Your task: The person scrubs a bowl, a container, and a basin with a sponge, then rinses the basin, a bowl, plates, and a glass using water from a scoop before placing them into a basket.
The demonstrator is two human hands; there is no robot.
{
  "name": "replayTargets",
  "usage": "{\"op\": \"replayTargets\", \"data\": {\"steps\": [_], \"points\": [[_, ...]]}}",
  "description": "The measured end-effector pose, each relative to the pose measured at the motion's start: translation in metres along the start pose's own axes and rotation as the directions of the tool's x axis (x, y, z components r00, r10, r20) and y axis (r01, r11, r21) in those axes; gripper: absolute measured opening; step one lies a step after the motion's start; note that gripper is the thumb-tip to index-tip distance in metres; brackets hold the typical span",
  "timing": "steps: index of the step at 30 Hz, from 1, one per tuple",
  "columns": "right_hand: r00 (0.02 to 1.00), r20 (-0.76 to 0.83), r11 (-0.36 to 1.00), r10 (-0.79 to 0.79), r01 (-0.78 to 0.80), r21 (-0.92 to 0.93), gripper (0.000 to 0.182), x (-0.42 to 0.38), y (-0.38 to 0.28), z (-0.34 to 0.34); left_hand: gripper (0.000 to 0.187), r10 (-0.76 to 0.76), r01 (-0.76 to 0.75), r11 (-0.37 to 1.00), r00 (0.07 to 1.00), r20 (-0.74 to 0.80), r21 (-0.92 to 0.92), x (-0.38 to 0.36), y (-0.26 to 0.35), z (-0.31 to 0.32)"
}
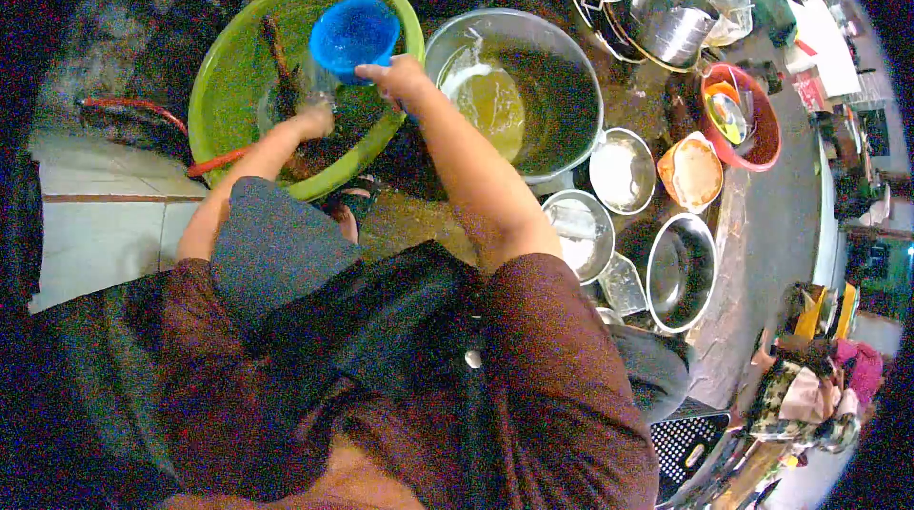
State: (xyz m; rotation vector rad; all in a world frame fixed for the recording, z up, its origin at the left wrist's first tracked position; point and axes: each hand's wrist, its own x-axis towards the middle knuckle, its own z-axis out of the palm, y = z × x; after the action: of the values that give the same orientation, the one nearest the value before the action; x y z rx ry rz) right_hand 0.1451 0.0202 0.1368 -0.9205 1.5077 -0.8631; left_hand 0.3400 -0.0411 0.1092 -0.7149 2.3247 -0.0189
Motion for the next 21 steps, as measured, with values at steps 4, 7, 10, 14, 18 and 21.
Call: {"op": "replayTargets", "data": {"steps": [4, 7, 10, 14, 18, 21], "points": [[0.946, -0.225, 0.942, -0.231, 0.275, 0.19, 0.035, -0.025, 0.006, -0.009, 0.028, 0.03, -0.279, 0.666, 0.937, -0.349, -0.692, 0.015, 0.005, -0.052], [0.769, -0.41, 0.86, -0.49, 0.503, -0.085, 0.039, -0.025, 0.002, -0.017, 0.026, 0.057, -0.271, 0.698, 0.943, -0.327, -0.662, 0.012, 0.019, -0.116], [0.452, -0.555, 0.713, -0.699, 0.498, -0.493, 0.044, -0.033, -0.007, -0.041, 0.024, 0.118, -0.403, 0.527, 0.907, -0.405, -0.748, 0.064, 0.021, -0.129], [0.521, -0.586, 0.756, -0.621, 0.201, -0.623, 0.046, -0.041, -0.002, -0.071, 0.015, -0.016, -0.075, 0.926, 0.971, -0.238, -0.37, 0.101, 0.052, -0.161], [0.596, -0.627, 0.767, -0.502, -0.029, -0.641, 0.044, -0.04, 0.012, -0.096, 0.03, -0.129, -0.347, -0.353, 0.938, -0.322, -0.869, 0.176, 0.073, -0.13], [0.671, -0.621, 0.756, -0.405, -0.136, -0.64, 0.045, -0.048, 0.024, -0.111, 0.022, -0.31, -0.365, -0.031, 0.888, -0.338, -0.93, 0.186, 0.088, -0.127]]}}
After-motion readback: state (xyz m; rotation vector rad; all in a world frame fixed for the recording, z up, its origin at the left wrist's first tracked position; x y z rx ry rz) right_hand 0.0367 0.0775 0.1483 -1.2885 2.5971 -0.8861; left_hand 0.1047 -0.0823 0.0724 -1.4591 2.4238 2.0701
